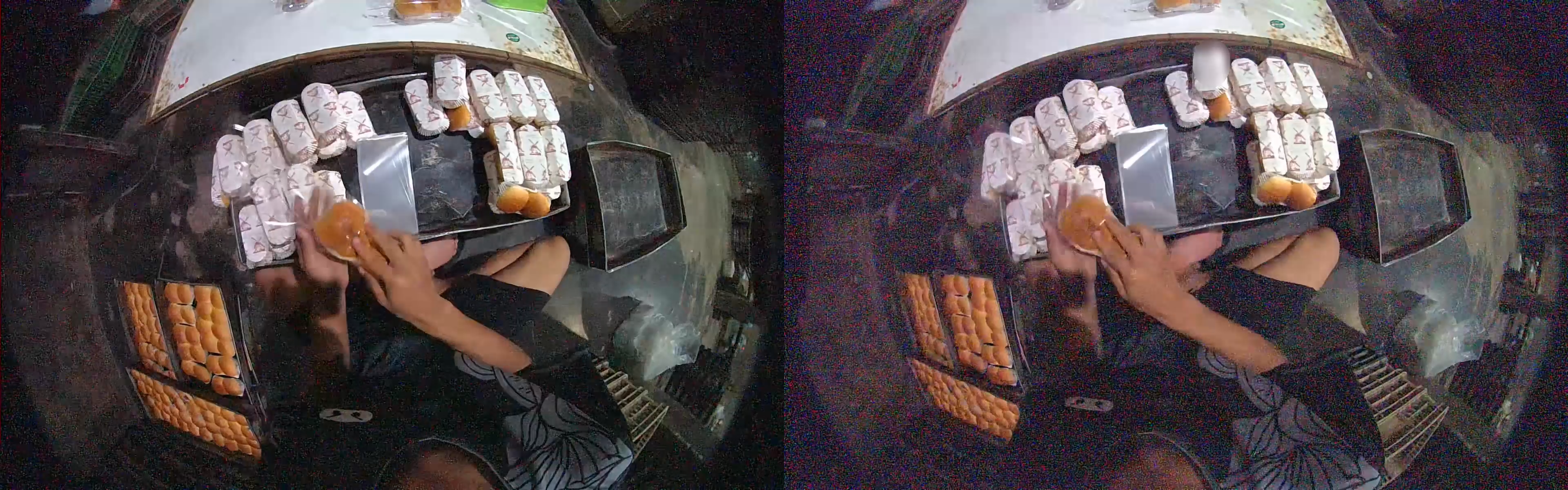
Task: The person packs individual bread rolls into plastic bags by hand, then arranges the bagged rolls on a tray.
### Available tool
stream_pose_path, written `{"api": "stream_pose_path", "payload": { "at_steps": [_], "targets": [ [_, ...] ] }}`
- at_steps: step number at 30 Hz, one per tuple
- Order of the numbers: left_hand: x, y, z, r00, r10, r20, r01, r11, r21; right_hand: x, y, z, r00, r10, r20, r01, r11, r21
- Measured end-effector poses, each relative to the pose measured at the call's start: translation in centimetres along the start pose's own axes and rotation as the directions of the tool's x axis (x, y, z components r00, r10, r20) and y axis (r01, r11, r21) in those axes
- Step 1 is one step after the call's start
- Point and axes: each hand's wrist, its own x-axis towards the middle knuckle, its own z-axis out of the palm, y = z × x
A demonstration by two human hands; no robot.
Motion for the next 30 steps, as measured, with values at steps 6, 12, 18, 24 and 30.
{"api": "stream_pose_path", "payload": {
  "at_steps": [6,12,18,24,30],
  "targets": [
    [0.5,1.0,-0.5,0.887,-0.041,0.459,0.259,0.868,-0.423,0.6,-0.1,-0.5,0.996,0.085,-0.035,-0.085,0.996,0.004],
    [0.6,-6.0,-6.5,0.981,-0.114,0.158,0.164,0.921,-0.354,1.6,-0.3,0.7,0.990,0.125,0.060,-0.127,0.991,0.036],
    [-2.6,-3.7,-2.6,0.918,-0.388,-0.088,0.324,0.858,-0.398,-2.0,1.7,2.0,0.933,0.338,-0.126,-0.291,0.912,0.290],
    [-3.9,-5.2,0.2,0.982,-0.114,0.152,-0.032,0.688,0.725,10.3,9.5,-3.0,0.939,0.270,-0.215,-0.255,0.962,0.094],
    [1.1,-8.1,-6.0,0.759,-0.543,0.358,-0.552,-0.245,0.797,11.4,7.8,-1.9,0.995,0.057,-0.076,-0.040,0.977,0.210]
  ]
}}
